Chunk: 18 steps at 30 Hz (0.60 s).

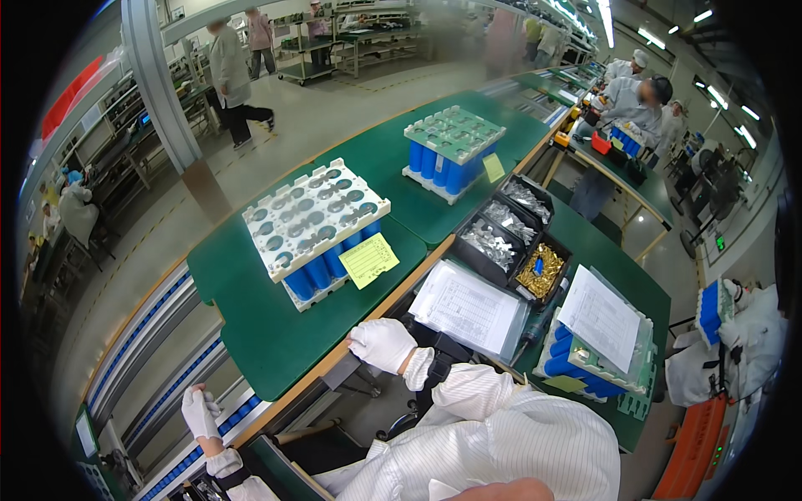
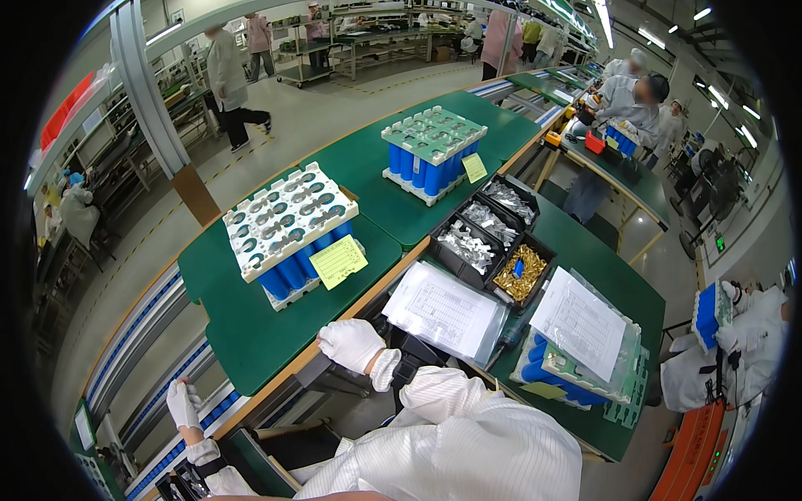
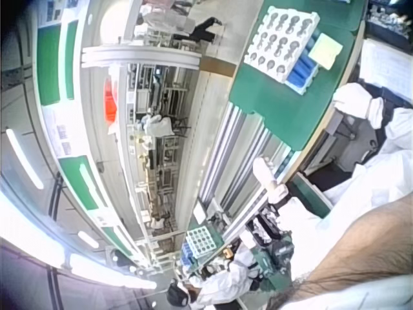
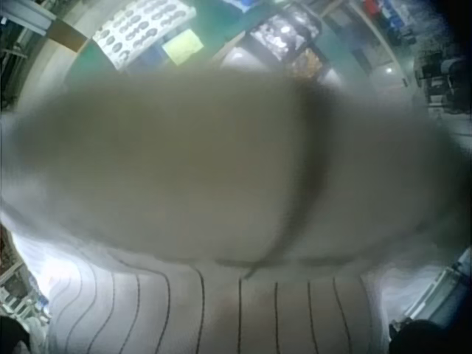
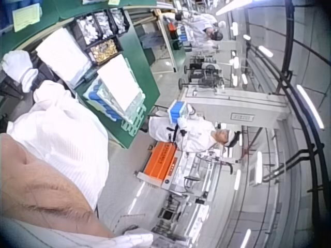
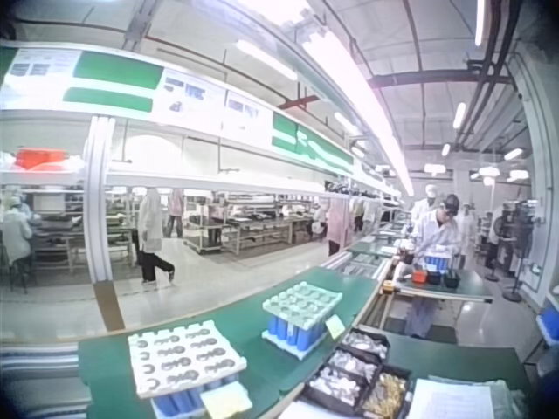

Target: Assembling battery modules by inserting components and securing them with a power tool on a factory assembly line.

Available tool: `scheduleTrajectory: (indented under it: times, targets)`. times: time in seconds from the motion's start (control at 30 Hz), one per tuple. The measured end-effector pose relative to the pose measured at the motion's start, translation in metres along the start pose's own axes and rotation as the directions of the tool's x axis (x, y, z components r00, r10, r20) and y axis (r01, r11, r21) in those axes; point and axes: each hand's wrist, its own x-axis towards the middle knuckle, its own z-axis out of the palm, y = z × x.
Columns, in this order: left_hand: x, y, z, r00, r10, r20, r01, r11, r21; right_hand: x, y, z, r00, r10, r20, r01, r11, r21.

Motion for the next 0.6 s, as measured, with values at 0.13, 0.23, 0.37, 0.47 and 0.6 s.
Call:
scheduleTrajectory:
  times: [0.13,0.23,0.37,0.47,0.6]
  targets:
    - [-0.0009,0.0008,-0.0015,1.0,0.006,-0.003,-0.006,1.0,-0.007,0.0002,0.0002,0.0012,1.0,0.001,0.004,-0.001,1.0,0.008]
    - [0.0019,-0.0023,-0.001,1.0,0.015,0.01,-0.015,1.0,0.01,0.0,0.0004,-0.0001,1.0,0.0,0.011,0.0,1.0,-0.003]
    - [-0.0005,0.0025,0.0029,1.0,0.006,-0.004,-0.006,0.999,0.031,-0.0008,0.0008,-0.0021,1.0,0.01,0.011,-0.01,1.0,0.015]
    - [-0.0008,0.0012,-0.0002,1.0,0.001,0.001,-0.001,0.999,0.034,-0.0009,0.0004,0.0007,1.0,0.005,0.001,-0.005,1.0,0.013]
    - [-0.0001,-0.0002,0.0004,1.0,-0.005,-0.008,0.005,1.0,0.03,-0.0003,0.0007,0.0004,1.0,0.0,0.01,0.0,1.0,0.005]
